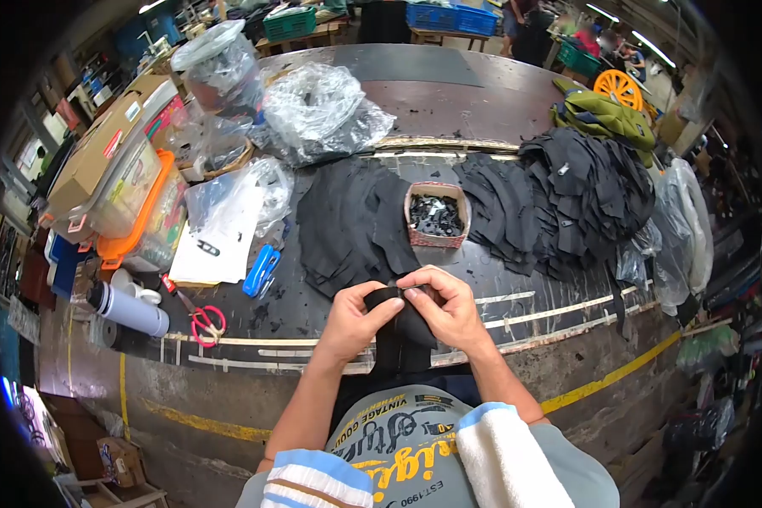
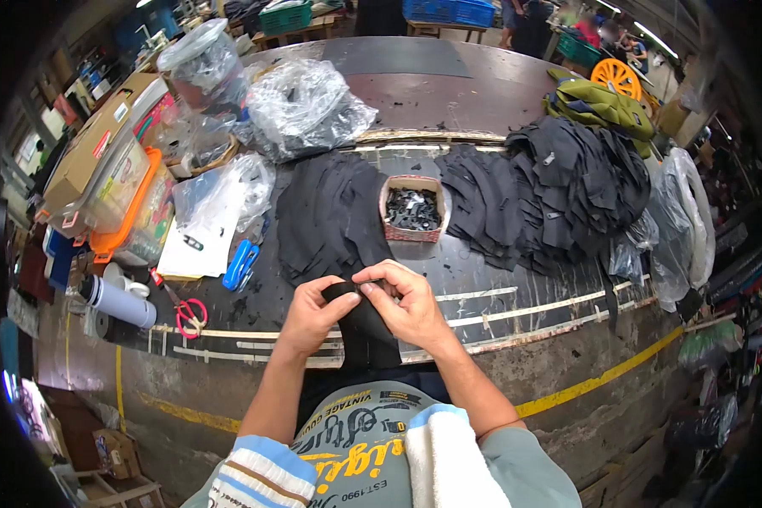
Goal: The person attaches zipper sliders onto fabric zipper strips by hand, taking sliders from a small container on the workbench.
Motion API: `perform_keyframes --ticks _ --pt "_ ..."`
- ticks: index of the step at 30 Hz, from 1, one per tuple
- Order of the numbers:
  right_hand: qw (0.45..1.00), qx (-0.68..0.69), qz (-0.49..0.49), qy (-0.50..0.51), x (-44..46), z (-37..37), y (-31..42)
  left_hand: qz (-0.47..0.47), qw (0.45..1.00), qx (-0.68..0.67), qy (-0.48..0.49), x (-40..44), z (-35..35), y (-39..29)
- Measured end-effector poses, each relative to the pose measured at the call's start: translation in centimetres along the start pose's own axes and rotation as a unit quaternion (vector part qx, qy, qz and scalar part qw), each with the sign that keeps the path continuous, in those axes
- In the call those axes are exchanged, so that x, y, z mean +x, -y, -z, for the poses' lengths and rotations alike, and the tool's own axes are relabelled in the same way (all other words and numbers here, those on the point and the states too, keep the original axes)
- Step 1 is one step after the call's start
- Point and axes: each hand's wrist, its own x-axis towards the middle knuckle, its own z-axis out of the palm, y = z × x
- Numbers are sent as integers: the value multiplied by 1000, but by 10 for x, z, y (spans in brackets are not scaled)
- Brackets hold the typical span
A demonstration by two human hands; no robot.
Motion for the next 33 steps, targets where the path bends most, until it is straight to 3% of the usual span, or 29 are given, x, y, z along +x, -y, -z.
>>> perform_keyframes --ticks 5,10,16,20,25,30,33 --pt "996 31 -81 -1 0 6 4 -19 1000 5 -14 1 4 15" --pt "986 141 -74 -45 11 0 2 -48 995 78 -45 -5 -4 9" --pt "985 141 -99 -15 11 2 -4 -58 993 70 -74 -4 -6 5" --pt "997 -19 59 -48 13 5 -10 -17 998 -33 -52 -1 -2 5" --pt "985 -135 83 -64 7 6 -6 -14 994 -98 -35 0 -1 9" --pt "987 -139 64 -44 5 4 -5 10 989 -143 -35 -2 1 10" --pt "976 -175 127 -32 11 -2 -5 -36 994 -49 -86 -5 -2 2"
